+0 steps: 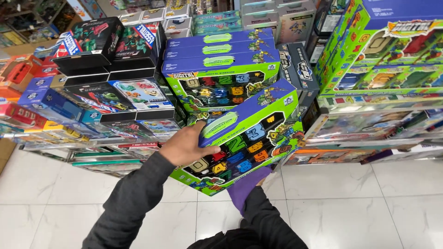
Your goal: The recorder is dusting and wiping down various boxed toys on a retail shelf using a purple cloth.
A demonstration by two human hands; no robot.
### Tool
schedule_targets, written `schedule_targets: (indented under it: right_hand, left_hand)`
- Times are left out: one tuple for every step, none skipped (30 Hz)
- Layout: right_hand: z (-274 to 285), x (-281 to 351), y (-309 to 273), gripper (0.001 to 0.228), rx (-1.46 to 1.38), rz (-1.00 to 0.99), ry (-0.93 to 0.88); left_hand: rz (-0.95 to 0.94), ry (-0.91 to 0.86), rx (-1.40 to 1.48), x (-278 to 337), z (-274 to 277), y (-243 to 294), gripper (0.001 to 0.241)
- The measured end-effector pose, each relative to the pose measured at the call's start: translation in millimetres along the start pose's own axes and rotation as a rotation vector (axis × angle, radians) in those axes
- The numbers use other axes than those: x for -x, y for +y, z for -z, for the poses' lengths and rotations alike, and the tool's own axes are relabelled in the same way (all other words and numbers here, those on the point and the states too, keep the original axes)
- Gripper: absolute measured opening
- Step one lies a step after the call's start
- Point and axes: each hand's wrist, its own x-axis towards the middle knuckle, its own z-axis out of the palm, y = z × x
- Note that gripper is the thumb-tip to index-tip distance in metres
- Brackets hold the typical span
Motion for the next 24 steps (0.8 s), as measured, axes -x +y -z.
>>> schedule_targets:
  right_hand:
    - [7.4,-1.2,-6.4,0.061,-0.021,-0.013,0.005]
    - [14.7,0.4,-12.6,0.061,-0.045,-0.024,0.017]
    - [22.0,1.5,-19.2,0.061,-0.068,-0.036,0.029]
    - [29.2,3.7,-24.9,0.062,-0.094,-0.044,0.048]
    - [39.5,6.0,-29.1,0.062,-0.120,-0.052,0.067]
    - [49.8,11.7,-32.8,0.062,-0.147,-0.057,0.095]
    - [59.9,17.5,-36.5,0.062,-0.175,-0.061,0.122]
    - [69.7,21.4,-42.1,0.063,-0.204,-0.057,0.153]
    - [79.4,25.8,-47.5,0.063,-0.232,-0.053,0.183]
    - [87.8,28.5,-51.4,0.063,-0.265,-0.042,0.213]
    - [92.4,33.7,-56.0,0.063,-0.298,-0.032,0.243]
    - [97.6,44.1,-58.6,0.064,-0.332,-0.025,0.281]
    - [104.1,52.9,-60.8,0.064,-0.367,-0.019,0.319]
    - [116.7,62.8,-61.5,0.064,-0.371,-0.005,0.330]
    - [128.5,73.3,-61.3,0.063,-0.310,0.045,0.405]
    - [139.3,86.8,-60.6,0.063,-0.246,0.088,0.481]
    - [154.5,103.2,-58.1,0.063,-0.249,0.097,0.495]
    - [169.7,118.7,-56.5,0.062,-0.149,0.155,0.600]
    - [184.2,134.3,-54.4,0.061,-0.047,0.213,0.705]
    - [205.8,150.6,-51.2,0.061,-0.047,0.215,0.710]
    - [226.9,166.4,-47.2,0.050,0.444,0.240,0.775]
    - [243.9,184.2,-36.5,0.040,0.937,0.240,0.801]
    - [233.2,194.9,-41.4,0.040,0.934,0.225,0.793]
    - [224.0,204.3,-48.0,0.037,1.054,0.155,0.813]
  left_hand:
    - [0.011,0.022,-0.010,-10.7,-2.5,3.0,0.079]
    - [0.019,0.031,-0.007,-20.0,-4.6,-2.0,0.079]
    - [-0.035,0.081,0.014,-29.6,-6.5,-7.2,0.079]
    - [-0.095,0.126,0.032,-39.9,-8.9,-12.2,0.079]
    - [-0.092,0.129,0.034,-43.1,-1.7,-11.8,0.079]
    - [-0.116,0.136,0.008,-47.0,4.3,-10.5,0.076]
    - [-0.140,0.142,-0.017,-51.1,10.4,-9.3,0.073]
    - [-0.149,0.135,-0.017,-53.6,15.7,-12.7,0.073]
    - [-0.162,0.146,-0.035,-56.3,21.2,-16.1,0.073]
    - [-0.179,0.155,-0.057,-60.4,27.9,-19.7,0.072]
    - [-0.194,0.146,-0.061,-67.1,35.2,-20.0,0.072]
    - [-0.167,0.137,-0.061,-71.6,40.1,-21.3,0.073]
    - [-0.141,0.128,-0.061,-75.8,44.8,-23.2,0.073]
    - [-0.156,0.117,-0.062,-85.1,50.1,-25.9,0.073]
    - [-0.155,0.109,-0.066,-93.9,55.4,-28.8,0.073]
    - [-0.150,0.100,-0.066,-101.0,59.8,-32.7,0.072]
    - [-0.162,0.088,-0.063,-111.5,58.9,-40.8,0.072]
    - [-0.221,0.110,-0.072,-122.0,58.4,-49.1,0.074]
    - [-0.281,0.133,-0.080,-132.3,58.1,-57.6,0.075]
    - [-0.285,0.130,-0.078,-146.5,56.8,-61.5,0.075]
    - [-0.333,0.157,-0.097,-160.6,55.6,-66.3,0.078]
    - [-0.362,0.181,-0.117,-167.0,54.0,-77.9,0.081]
    - [-0.346,0.176,-0.116,-169.0,52.9,-80.3,0.081]
    - [-0.363,0.185,-0.114,-172.8,51.6,-81.9,0.080]
